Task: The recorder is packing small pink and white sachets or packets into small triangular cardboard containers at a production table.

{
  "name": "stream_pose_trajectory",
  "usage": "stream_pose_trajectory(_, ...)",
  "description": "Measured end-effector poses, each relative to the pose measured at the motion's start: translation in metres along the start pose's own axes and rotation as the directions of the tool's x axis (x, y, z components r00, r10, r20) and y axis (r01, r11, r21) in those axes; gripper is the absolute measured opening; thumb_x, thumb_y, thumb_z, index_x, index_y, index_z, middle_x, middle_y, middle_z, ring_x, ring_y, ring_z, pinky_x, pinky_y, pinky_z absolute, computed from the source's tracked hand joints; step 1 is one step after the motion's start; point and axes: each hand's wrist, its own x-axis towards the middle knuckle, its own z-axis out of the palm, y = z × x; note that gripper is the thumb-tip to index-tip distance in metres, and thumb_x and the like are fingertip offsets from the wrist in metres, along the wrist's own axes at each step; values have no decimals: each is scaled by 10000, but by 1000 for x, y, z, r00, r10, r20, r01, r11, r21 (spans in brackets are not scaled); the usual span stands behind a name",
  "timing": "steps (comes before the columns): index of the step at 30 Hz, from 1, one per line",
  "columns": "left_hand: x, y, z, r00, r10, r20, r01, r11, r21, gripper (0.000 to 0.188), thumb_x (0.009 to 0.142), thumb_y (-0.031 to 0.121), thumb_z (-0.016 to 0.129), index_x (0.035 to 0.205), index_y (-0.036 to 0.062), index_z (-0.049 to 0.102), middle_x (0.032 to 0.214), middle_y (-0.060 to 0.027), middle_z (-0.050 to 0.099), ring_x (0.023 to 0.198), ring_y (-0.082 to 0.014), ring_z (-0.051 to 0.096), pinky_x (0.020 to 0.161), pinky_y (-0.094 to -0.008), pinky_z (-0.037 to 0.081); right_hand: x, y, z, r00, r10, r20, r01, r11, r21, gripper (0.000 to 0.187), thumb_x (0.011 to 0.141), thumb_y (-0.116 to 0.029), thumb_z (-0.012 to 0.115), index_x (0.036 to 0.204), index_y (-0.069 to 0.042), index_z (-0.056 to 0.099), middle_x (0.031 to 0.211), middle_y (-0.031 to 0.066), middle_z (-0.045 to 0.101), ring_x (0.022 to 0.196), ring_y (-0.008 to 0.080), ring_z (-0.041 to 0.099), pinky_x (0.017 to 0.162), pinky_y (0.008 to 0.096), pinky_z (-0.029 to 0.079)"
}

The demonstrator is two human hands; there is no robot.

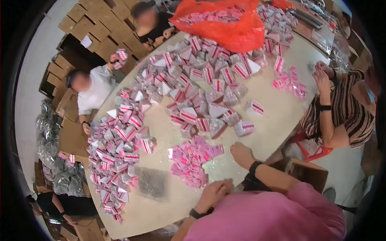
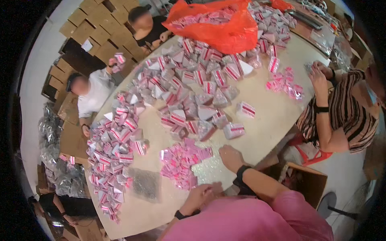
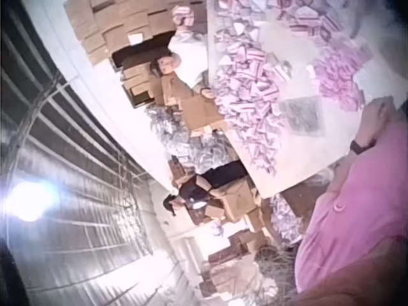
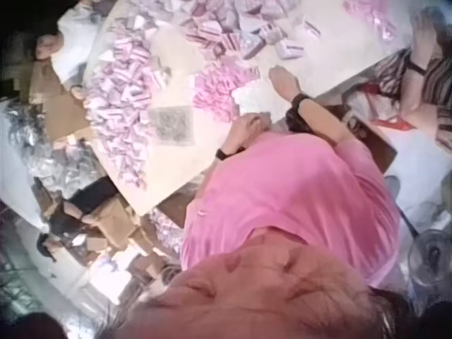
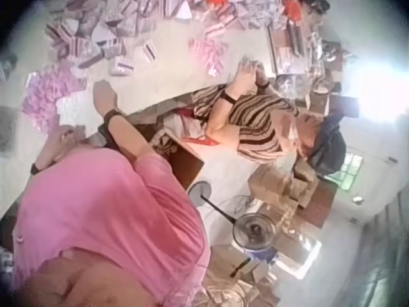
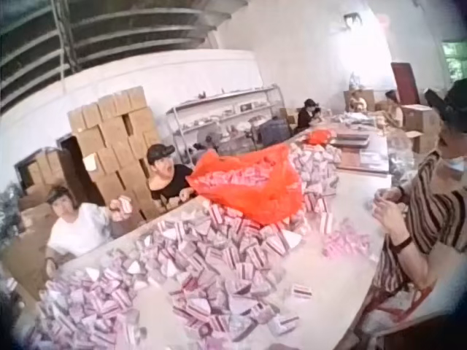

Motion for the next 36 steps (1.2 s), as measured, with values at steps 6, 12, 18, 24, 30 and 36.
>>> stream_pose_trajectory(6,-6,-2,1,999,36,-40,-36,999,-13,273,822,163,554,1043,10,599,918,-193,630,844,-354,607,738,-381,484,-6,8,-3,996,-15,-89,37,966,256,66,820,-118,524,809,-70,568,819,103,545,841,300,564,699,412,470)
stream_pose_trajectory(12,-5,-16,1,999,31,-23,-32,999,-40,267,823,154,540,1030,-8,591,934,-193,623,861,-352,600,747,-386,479,-4,-15,-14,999,-35,-30,38,991,127,79,819,-133,543,878,-86,566,886,83,542,867,278,573,685,398,501)
stream_pose_trajectory(18,-3,-19,-2,1000,10,24,-9,1000,-24,273,831,159,532,1046,2,587,953,-187,619,879,-352,595,762,-390,474,1,-17,-12,988,-79,129,87,994,-60,112,808,-80,524,912,-88,565,939,87,537,919,268,580,687,398,518)
stream_pose_trajectory(24,1,-15,-9,999,16,29,-17,1000,16,265,841,158,549,1055,8,589,955,-178,621,864,-332,599,753,-377,475,-2,-7,0,991,-123,43,126,990,-61,81,811,-102,540,883,-87,574,889,80,533,873,253,585,675,377,513)
stream_pose_trajectory(30,17,7,-40,999,44,-11,-43,995,87,216,842,123,569,1028,21,606,911,-161,631,830,-310,611,729,-361,486,-1,-16,-19,996,-30,85,23,996,85,108,806,-69,521,901,-67,573,916,95,549,920,275,573,730,403,502)
stream_pose_trajectory(36,70,-7,-16,974,228,15,-224,939,260,247,805,106,576,1038,22,586,1001,-174,582,871,-329,579,752,-386,479,-4,-3,-13,999,-38,37,30,982,188,110,810,-86,529,905,-80,584,902,97,556,906,286,568,741,405,484)
